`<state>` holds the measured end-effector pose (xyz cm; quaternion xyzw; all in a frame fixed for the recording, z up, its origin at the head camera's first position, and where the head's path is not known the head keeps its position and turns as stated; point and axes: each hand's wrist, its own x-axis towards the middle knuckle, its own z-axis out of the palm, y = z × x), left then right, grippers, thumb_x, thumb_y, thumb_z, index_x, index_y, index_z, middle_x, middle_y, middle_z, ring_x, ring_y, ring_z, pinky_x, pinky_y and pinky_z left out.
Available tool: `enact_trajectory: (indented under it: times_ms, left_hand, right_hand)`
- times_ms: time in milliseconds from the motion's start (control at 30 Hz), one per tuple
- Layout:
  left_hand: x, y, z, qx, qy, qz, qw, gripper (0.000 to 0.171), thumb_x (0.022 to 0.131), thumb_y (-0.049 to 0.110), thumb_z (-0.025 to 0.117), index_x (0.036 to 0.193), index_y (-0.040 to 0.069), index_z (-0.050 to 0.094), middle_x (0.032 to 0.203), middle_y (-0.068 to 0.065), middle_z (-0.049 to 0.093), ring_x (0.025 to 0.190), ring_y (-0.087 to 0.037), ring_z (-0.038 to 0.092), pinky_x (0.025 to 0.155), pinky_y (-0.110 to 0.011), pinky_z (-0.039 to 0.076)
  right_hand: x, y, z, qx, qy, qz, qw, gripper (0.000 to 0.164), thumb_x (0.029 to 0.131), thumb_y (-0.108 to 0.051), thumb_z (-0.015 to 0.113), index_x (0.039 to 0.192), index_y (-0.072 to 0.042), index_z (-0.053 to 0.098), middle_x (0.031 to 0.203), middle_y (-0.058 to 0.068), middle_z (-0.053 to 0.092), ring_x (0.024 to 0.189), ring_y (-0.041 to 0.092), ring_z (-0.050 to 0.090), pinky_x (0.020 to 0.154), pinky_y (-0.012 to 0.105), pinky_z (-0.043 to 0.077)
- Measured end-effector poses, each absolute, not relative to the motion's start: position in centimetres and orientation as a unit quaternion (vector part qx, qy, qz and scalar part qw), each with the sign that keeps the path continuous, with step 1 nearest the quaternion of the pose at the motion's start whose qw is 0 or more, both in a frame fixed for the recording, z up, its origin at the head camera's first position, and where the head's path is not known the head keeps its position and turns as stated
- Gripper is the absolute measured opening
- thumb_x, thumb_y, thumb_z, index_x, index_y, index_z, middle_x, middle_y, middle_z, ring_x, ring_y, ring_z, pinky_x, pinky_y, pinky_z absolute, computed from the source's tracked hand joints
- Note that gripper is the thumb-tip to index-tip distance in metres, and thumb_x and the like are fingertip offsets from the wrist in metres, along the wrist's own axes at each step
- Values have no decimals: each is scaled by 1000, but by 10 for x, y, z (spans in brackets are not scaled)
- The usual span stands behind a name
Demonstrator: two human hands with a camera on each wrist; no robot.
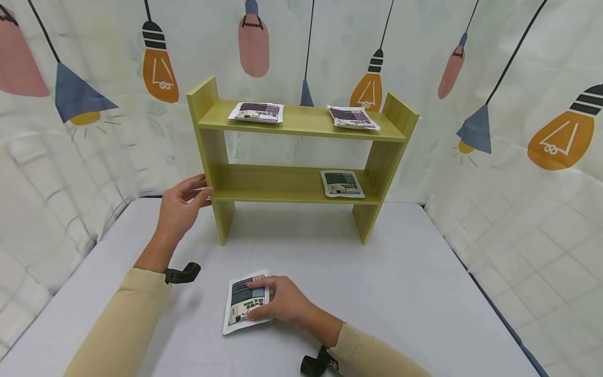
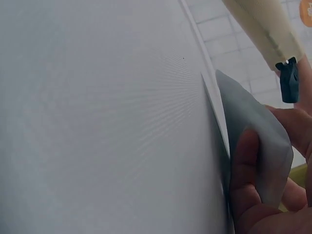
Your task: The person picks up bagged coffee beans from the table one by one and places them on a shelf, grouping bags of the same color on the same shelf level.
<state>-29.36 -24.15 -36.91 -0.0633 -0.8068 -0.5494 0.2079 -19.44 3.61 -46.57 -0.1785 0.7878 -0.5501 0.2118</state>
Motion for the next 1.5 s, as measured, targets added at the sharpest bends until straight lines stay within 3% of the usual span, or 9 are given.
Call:
enact_trajectory:
  times_ms: [233, 633, 1067, 1500]
  left_hand:
    - [-295, -242, -369, -67, -801, -555, 212, 49, 101, 29, 66, 148, 21, 57, 145, -11, 61, 107, 8, 62, 80, -11, 58]
    - [-295, -242, -370, -58, -809, -547, 205, 51, 101, 34, 65, 150, 23, 55, 147, -8, 59, 111, 5, 62, 81, -11, 57]
    - [-294, -241, -369, -57, -812, -542, 210, 50, 101, 34, 65, 149, 23, 55, 147, -8, 60, 112, 2, 63, 81, -10, 57]
    - [-293, -240, -368, -55, -813, -540, 212, 50, 101, 34, 65, 149, 22, 56, 147, -9, 60, 110, 4, 63, 80, -10, 57]
  right_hand:
    - [-200, 35, -467, -177, 772, -568, 224, 62, 69, -6, 94, 126, -21, 74, 119, -4, 66, 83, 6, 67, 71, 15, 55]
    - [-203, 33, -467, -171, 745, -600, 235, 64, 71, 0, 91, 128, -19, 72, 111, -5, 70, 84, 9, 71, 72, 18, 59]
    - [-208, 32, -464, -165, 737, -620, 213, 62, 72, 1, 90, 128, -19, 72, 117, 1, 67, 85, 13, 73, 73, 21, 60]
    - [-214, 31, -453, -148, 746, -619, 195, 54, 76, -8, 90, 125, -24, 74, 129, 1, 61, 88, 12, 73, 72, 21, 60]
